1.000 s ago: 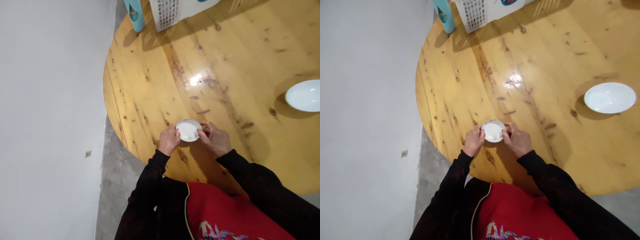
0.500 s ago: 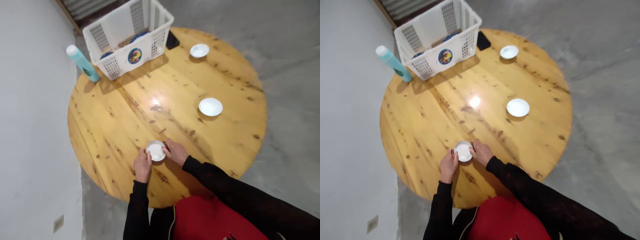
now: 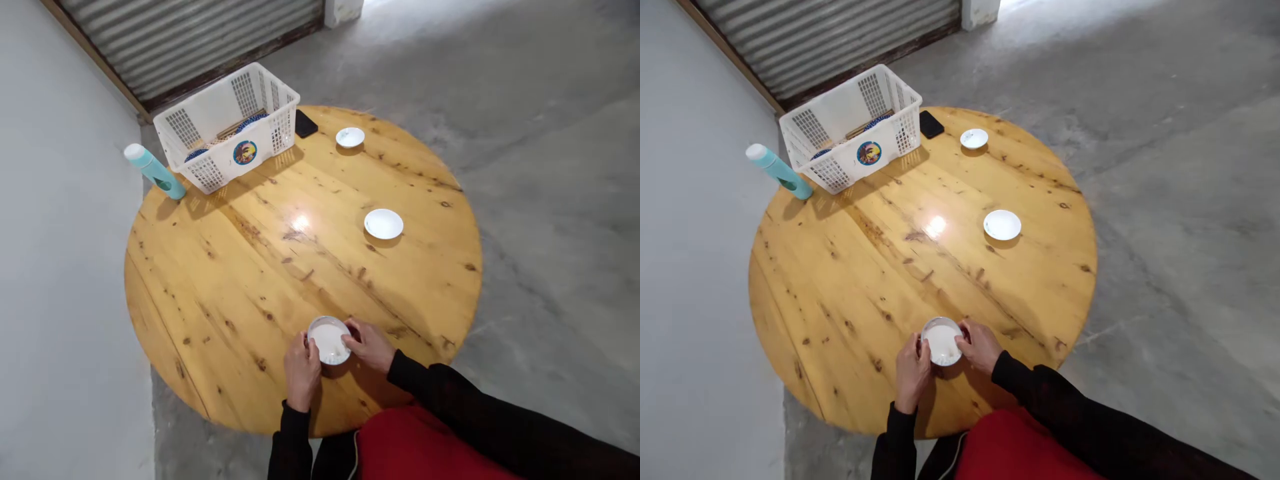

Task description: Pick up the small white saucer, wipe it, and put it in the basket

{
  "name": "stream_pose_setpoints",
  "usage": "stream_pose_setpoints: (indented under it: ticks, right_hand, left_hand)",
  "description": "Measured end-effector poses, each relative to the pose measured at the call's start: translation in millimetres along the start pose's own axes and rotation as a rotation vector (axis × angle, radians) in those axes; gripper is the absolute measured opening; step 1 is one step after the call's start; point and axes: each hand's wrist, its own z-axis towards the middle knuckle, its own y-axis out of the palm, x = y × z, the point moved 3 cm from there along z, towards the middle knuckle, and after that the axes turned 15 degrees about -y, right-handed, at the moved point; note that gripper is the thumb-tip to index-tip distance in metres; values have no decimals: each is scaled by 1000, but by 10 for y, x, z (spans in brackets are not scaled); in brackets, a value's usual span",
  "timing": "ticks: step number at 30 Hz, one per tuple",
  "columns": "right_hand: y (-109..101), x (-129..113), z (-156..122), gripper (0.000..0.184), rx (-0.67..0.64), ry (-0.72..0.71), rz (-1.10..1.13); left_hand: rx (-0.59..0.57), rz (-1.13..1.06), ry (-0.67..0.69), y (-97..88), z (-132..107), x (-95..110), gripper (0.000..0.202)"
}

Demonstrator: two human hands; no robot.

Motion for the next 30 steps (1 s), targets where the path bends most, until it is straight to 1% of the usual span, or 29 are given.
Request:
stream_pose_setpoints:
  ticks: [3,5,7,9,12,15,18,20,21,23,25,28,30]
  right_hand:
    - [-57,125,-211,43,-13,-34,56]
    - [-145,206,-329,50,-24,-70,53]
    - [-296,310,-441,54,-32,-104,45]
    - [-527,443,-561,58,-43,-134,30]
    - [-1028,683,-786,67,-53,-168,18]
    - [-1668,954,-1077,72,-27,-151,46]
    - [-2314,1265,-1389,77,25,-28,30]
    - [-2655,1479,-1568,81,38,74,32]
    - [-2787,1580,-1639,82,40,109,40]
    - [-2981,1763,-1728,81,44,153,50]
    - [-3104,1914,-1743,78,64,174,62]
    - [-3227,2048,-1628,77,95,188,83]
    - [-3308,2064,-1470,77,96,182,93]
  left_hand:
    - [3,-40,-37,162,-244,54,43]
    - [40,-63,-72,270,-407,137,45]
    - [77,-93,-95,406,-559,277,45]
    - [104,-132,-95,589,-705,492,43]
    - [148,-162,-97,970,-923,945,36]
    - [156,-201,-107,1459,-1119,1501,30]
    - [112,-203,-101,1938,-1255,2061,22]
    - [77,-178,-66,2174,-1312,2390,18]
    - [52,-172,-42,2260,-1331,2534,18]
    - [13,-166,6,2365,-1349,2773,17]
    - [13,-164,25,2395,-1329,2944,16]
    - [36,-185,17,2378,-1220,3110,16]
    - [28,-264,-51,2360,-1095,3174,19]
